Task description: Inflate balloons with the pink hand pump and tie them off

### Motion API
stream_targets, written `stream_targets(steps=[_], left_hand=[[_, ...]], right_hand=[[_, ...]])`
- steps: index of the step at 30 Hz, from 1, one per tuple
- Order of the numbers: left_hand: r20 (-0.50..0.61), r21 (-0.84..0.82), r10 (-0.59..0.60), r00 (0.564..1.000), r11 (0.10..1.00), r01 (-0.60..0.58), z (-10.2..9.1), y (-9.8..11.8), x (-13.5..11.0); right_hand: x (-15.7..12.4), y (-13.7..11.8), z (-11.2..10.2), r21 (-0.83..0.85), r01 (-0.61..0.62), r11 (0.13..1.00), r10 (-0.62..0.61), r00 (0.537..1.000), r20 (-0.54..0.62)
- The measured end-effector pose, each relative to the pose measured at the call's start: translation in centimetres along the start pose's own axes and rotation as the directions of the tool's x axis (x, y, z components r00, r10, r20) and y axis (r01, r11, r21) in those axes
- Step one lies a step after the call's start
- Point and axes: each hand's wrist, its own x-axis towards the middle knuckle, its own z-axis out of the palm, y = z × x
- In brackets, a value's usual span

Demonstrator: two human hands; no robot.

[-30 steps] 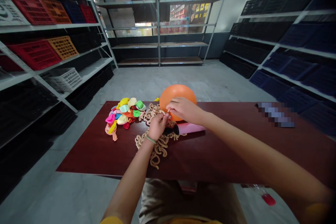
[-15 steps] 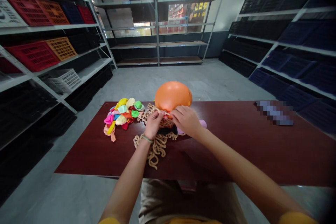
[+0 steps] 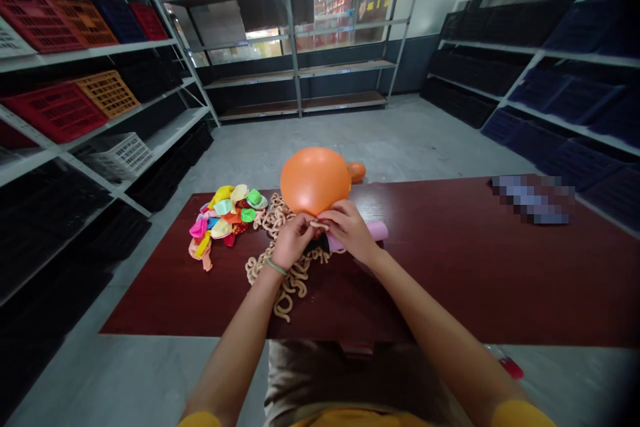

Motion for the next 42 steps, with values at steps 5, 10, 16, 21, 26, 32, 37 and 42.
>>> stream_targets(steps=[5, 10, 16, 21, 26, 32, 37, 42], left_hand=[[0.007, 0.146, 0.102, 0.995, 0.984, -0.102, 0.2, -0.1, -0.3], [0.028, 0.256, 0.170, 0.985, 0.951, -0.171, 0.1, -0.1, -0.4], [-0.050, 0.348, 0.217, 0.975, 0.919, -0.187, 0.5, -0.5, -0.7], [-0.176, 0.374, 0.248, 0.953, 0.912, -0.168, 0.9, -1.1, -1.2], [-0.232, 0.403, 0.318, 0.919, 0.891, -0.207, 0.8, -1.5, -1.3], [-0.160, 0.445, 0.443, 0.882, 0.830, -0.336, 0.6, -1.5, -1.3], [-0.102, 0.433, 0.431, 0.896, 0.831, -0.350, 0.3, -1.6, -1.4], [-0.085, 0.416, 0.445, 0.892, 0.829, -0.374, 0.0, -1.6, -1.4]], right_hand=[[-0.4, 0.1, 0.1, -0.015, 0.013, 1.000, -0.013, 1.000, 0.014], [-0.6, 0.0, -0.1, -0.072, 0.041, 0.997, -0.039, 0.999, 0.028], [-0.9, -0.5, 0.4, -0.130, 0.054, 0.990, -0.049, 0.998, 0.043], [-0.9, -1.3, 0.8, -0.100, -0.010, 0.995, 0.007, 0.999, -0.036], [-0.9, -2.0, 0.3, 0.041, -0.074, 0.996, 0.076, 0.995, -0.066], [-0.6, -2.4, -0.4, 0.111, -0.100, 0.989, 0.109, 0.991, -0.076], [-0.6, -1.9, -0.7, -0.001, -0.026, 1.000, 0.026, 1.000, -0.002], [-0.7, -1.0, -0.9, -0.056, 0.071, 0.996, -0.068, 0.997, 0.043]])
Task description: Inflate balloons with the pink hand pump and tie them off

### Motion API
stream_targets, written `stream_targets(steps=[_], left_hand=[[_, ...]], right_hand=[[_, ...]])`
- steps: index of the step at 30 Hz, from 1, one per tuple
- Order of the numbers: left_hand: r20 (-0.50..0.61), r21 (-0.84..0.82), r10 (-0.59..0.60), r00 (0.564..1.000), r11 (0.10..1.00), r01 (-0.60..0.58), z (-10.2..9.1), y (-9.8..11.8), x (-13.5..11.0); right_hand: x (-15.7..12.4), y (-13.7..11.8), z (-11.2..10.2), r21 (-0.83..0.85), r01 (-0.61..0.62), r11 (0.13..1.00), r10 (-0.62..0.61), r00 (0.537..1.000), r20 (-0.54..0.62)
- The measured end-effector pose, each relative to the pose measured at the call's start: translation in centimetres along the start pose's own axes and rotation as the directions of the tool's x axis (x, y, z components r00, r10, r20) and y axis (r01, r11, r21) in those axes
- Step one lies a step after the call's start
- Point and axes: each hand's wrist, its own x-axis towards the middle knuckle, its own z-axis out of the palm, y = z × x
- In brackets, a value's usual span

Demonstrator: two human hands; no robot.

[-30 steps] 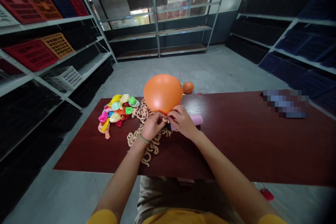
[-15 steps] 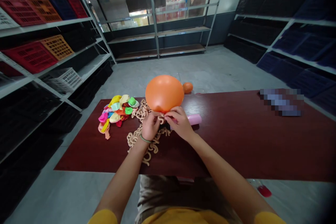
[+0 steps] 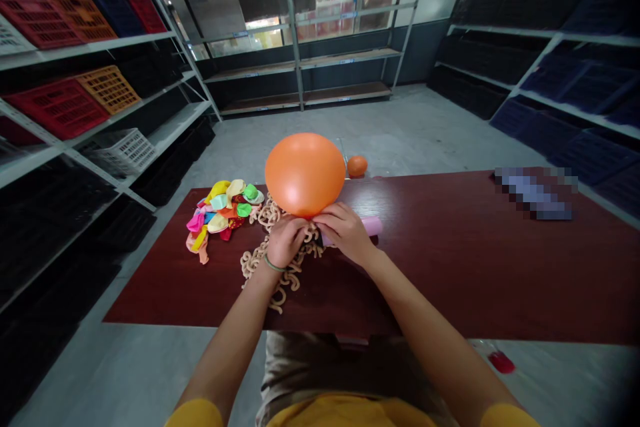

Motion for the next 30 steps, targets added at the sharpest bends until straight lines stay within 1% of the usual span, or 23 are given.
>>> stream_targets(steps=[3, 7, 11, 16, 18, 20, 22, 25, 30], left_hand=[[0.025, -0.004, 0.013, 1.000, 1.000, -0.013, -0.1, 0.0, 0.0], [0.021, -0.014, -0.007, 1.000, 1.000, 0.008, 0.1, 0.0, 0.0], [-0.014, -0.034, -0.058, 0.998, 0.998, 0.058, 0.4, 0.2, 0.1], [-0.050, -0.107, -0.165, 0.985, 0.981, 0.159, 0.6, 0.7, 0.5], [-0.051, -0.164, -0.233, 0.971, 0.961, 0.222, 0.8, 0.7, 0.6], [-0.040, -0.232, -0.300, 0.953, 0.931, 0.284, 0.9, 0.7, 0.6], [-0.026, -0.293, -0.341, 0.940, 0.901, 0.319, 1.0, 0.5, 0.6], [-0.021, -0.347, -0.351, 0.936, 0.881, 0.322, 1.0, 0.3, 0.5], [0.025, -0.375, -0.359, 0.933, 0.862, 0.341, 1.1, 0.1, 0.4]], right_hand=[[-0.1, 0.1, 0.0, -0.020, 0.005, 1.000, -0.005, 1.000, -0.006], [-0.2, -0.6, 0.2, -0.121, -0.010, 0.993, 0.004, 0.999, -0.052], [-0.4, -0.8, 0.4, -0.250, -0.046, 0.967, 0.027, 0.997, -0.076], [-0.4, 0.0, -0.1, -0.389, -0.066, 0.919, 0.028, 0.994, -0.101], [-0.4, 0.2, -0.3, -0.400, -0.070, 0.914, 0.027, 0.993, -0.112], [-0.4, 0.3, -0.3, -0.366, -0.061, 0.929, 0.021, 0.993, -0.114], [-0.4, 0.2, -0.3, -0.317, -0.037, 0.948, 0.005, 0.995, -0.100], [-0.4, 0.0, -0.2, -0.299, -0.005, 0.954, -0.017, 0.997, -0.070], [-0.3, -0.1, -0.2, -0.352, 0.006, 0.936, -0.031, 0.997, -0.065]])
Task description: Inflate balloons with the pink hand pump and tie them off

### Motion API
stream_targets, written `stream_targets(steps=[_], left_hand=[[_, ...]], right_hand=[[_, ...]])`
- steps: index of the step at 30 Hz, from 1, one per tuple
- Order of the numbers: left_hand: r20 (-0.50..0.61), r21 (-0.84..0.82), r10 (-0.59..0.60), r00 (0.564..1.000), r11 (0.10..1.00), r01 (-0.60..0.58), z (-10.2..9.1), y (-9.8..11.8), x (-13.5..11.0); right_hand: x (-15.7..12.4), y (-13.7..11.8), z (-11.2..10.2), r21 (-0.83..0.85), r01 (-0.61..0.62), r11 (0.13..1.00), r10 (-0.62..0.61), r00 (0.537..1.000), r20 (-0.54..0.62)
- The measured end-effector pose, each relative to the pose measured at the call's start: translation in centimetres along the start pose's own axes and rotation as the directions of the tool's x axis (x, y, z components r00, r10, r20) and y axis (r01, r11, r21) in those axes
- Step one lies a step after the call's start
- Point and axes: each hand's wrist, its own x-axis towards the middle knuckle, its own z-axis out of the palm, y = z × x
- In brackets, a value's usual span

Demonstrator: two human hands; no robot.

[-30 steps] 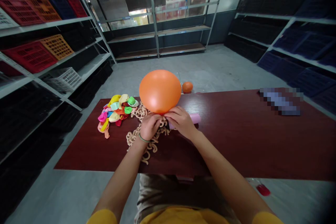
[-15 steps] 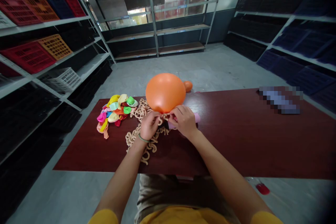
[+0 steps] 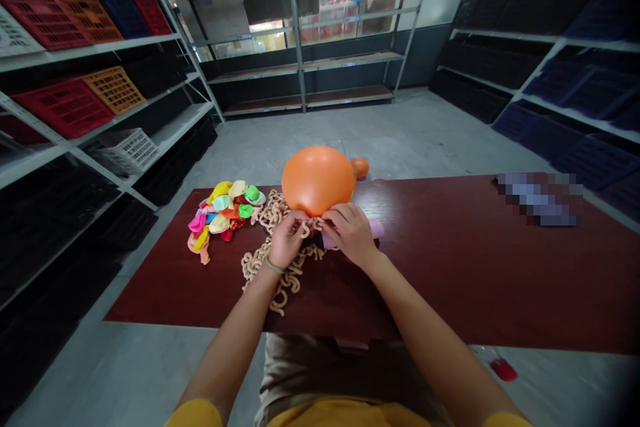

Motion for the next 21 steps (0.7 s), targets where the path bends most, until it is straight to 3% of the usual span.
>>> stream_targets(steps=[12, 18, 21], left_hand=[[-0.016, 0.032, -0.058, 0.998, 0.998, 0.058, -0.1, 1.1, 0.8], [-0.047, -0.054, -0.128, 0.991, 0.991, 0.126, 0.4, 0.7, 0.5], [-0.085, -0.118, -0.152, 0.985, 0.983, 0.142, 0.7, 1.1, 1.0]], right_hand=[[-0.2, 1.1, 0.6, -0.152, 0.019, 0.988, -0.026, 0.999, -0.043], [-0.6, 0.9, 1.2, -0.010, -0.022, 1.000, 0.021, 0.996, -0.084], [-0.9, 1.4, 1.5, 0.079, -0.072, 0.994, 0.085, 0.983, -0.166]])
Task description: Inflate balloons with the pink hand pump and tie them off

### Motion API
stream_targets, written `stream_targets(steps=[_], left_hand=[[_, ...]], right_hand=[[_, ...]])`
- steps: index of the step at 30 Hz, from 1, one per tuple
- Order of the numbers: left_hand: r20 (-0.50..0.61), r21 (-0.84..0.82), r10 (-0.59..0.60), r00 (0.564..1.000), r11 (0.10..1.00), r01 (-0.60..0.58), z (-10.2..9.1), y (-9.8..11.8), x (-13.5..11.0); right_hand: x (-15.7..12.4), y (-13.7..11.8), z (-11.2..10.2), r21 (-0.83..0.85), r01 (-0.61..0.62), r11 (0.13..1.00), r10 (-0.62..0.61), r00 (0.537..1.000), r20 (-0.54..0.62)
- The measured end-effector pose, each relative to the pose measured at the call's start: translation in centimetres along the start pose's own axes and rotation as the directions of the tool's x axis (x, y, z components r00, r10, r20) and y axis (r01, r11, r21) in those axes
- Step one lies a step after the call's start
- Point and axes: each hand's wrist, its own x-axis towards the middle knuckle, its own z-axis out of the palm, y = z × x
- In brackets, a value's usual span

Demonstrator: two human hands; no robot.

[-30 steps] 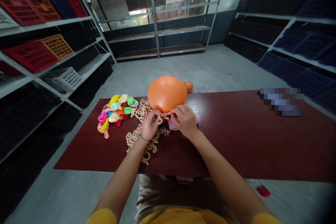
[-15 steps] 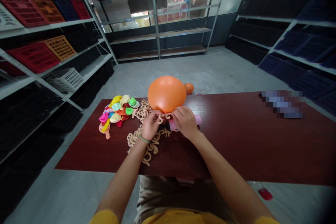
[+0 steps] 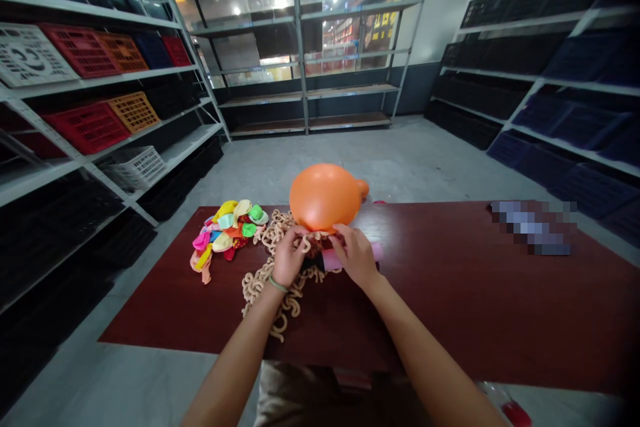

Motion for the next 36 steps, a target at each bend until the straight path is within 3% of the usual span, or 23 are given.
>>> stream_targets(steps=[2, 6, 8, 15, 20, 24, 28, 30, 33, 36], left_hand=[[0.016, -0.060, 0.010, 1.000, 0.998, -0.009, 0.3, 0.5, 0.6], [0.249, -0.194, 0.042, 0.968, 0.981, 0.008, 0.7, 1.3, 1.6], [0.306, -0.198, 0.041, 0.951, 0.980, 0.022, 0.8, 1.3, 1.8], [0.165, -0.087, -0.029, 0.986, 0.995, 0.044, 0.3, 0.7, 0.9], [0.041, -0.029, -0.070, 0.997, 0.997, 0.071, -1.6, 1.1, -0.1], [-0.026, -0.008, -0.082, 0.996, 0.997, 0.082, -4.0, 1.3, -1.5], [-0.140, 0.090, -0.104, 0.985, 0.989, 0.117, -7.5, 0.7, -3.2], [-0.217, 0.162, -0.088, 0.972, 0.979, 0.125, -9.7, 0.1, -3.9], [-0.356, 0.239, -0.080, 0.931, 0.955, 0.173, -13.6, -0.7, -5.1], [-0.487, 0.305, -0.087, 0.869, 0.915, 0.263, -17.4, -1.1, -6.5]], right_hand=[[0.0, 0.4, 0.0, 0.025, -0.066, 0.997, 0.068, 0.996, -0.060], [0.3, 0.9, -0.2, 0.070, -0.131, 0.989, 0.136, 0.988, -0.078], [0.5, 1.0, -0.3, 0.083, -0.132, 0.988, 0.138, 0.988, -0.068], [0.7, 0.8, -0.4, 0.046, -0.077, 0.996, 0.075, 0.997, 0.029], [1.1, 0.3, -1.5, -0.011, 0.029, 1.000, -0.025, 0.965, 0.260], [1.0, 0.6, -2.3, -0.081, 0.120, 0.989, -0.065, 0.868, 0.492], [1.0, 1.1, -2.8, -0.127, 0.071, 0.989, 0.018, 0.809, 0.587], [1.1, 1.1, -3.1, -0.139, 0.033, 0.990, 0.067, 0.755, 0.652], [1.2, 1.0, -3.4, -0.178, -0.002, 0.984, 0.131, 0.682, 0.720], [0.9, 1.0, -3.4, -0.124, -0.009, 0.992, 0.102, 0.621, 0.777]])
